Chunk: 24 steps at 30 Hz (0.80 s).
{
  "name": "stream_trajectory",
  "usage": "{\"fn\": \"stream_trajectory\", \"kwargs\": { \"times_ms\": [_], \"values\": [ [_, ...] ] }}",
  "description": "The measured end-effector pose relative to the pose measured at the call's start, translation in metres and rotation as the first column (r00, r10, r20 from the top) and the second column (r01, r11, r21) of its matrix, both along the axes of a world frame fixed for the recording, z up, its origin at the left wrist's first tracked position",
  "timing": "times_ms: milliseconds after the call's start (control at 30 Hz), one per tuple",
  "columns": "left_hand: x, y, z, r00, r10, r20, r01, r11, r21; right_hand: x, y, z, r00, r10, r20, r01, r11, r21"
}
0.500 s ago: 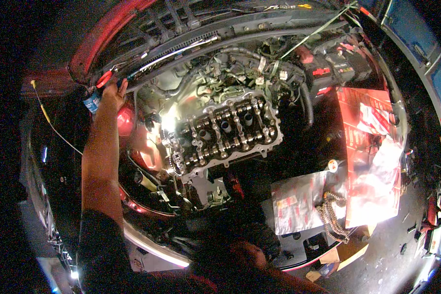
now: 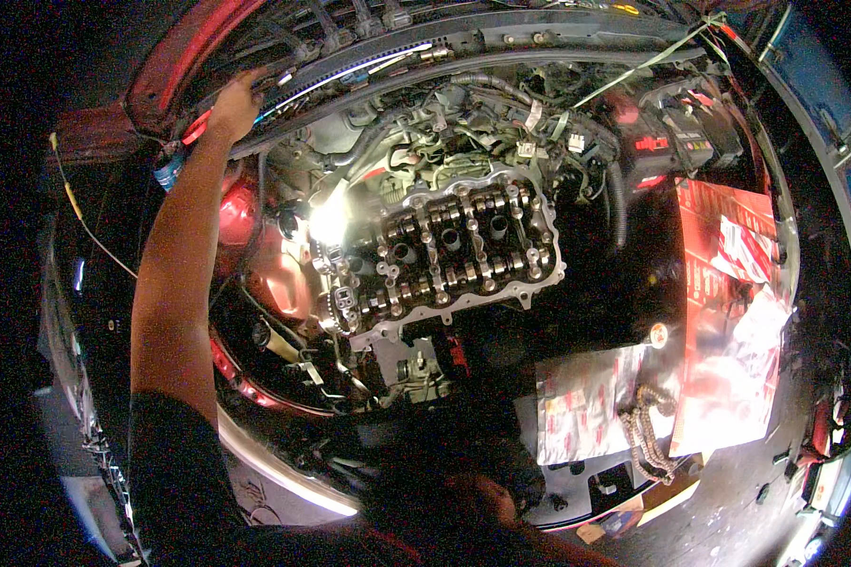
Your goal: The person works on a red car's exposed engine, handling a valve cover and small metal parts from a cardboard box. They assemble a small metal component by hand, then return to the engine bay to install the part near the cylinder head.
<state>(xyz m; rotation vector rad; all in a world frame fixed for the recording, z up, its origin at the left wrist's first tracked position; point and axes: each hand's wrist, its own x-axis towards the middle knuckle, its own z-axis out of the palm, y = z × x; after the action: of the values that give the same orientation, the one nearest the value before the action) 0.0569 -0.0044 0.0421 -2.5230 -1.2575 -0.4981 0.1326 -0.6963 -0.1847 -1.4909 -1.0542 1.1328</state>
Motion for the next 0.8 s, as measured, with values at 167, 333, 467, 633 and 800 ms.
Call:
{"fn": "stream_trajectory", "kwargs": {
  "times_ms": [167,333,467,633,800],
  "values": [
    [0.018,-0.008,0.000,0.990,-0.003,-0.142,0.003,1.000,0.003,-0.003,-0.001,0.000,0.967,-0.115,-0.226,0.083,0.986,-0.145],
    [0.018,-0.013,0.000,0.972,0.139,-0.190,-0.129,0.990,0.061,-0.003,-0.001,-0.002,0.998,-0.042,0.056,0.041,0.999,0.027],
    [0.002,-0.036,0.011,0.995,0.096,-0.016,-0.090,0.975,0.204,-0.001,-0.005,-0.010,0.999,-0.041,0.020,0.040,0.998,0.040],
    [-0.033,-0.118,0.043,0.883,-0.392,0.258,0.292,0.889,0.351,0.000,-0.008,-0.012,0.992,0.028,0.120,-0.041,0.994,0.105],
    [-0.084,-0.291,0.016,0.563,-0.796,0.222,0.770,0.602,0.209,0.009,0.012,0.038,0.834,-0.153,-0.530,-0.050,0.936,-0.348]
  ]
}}
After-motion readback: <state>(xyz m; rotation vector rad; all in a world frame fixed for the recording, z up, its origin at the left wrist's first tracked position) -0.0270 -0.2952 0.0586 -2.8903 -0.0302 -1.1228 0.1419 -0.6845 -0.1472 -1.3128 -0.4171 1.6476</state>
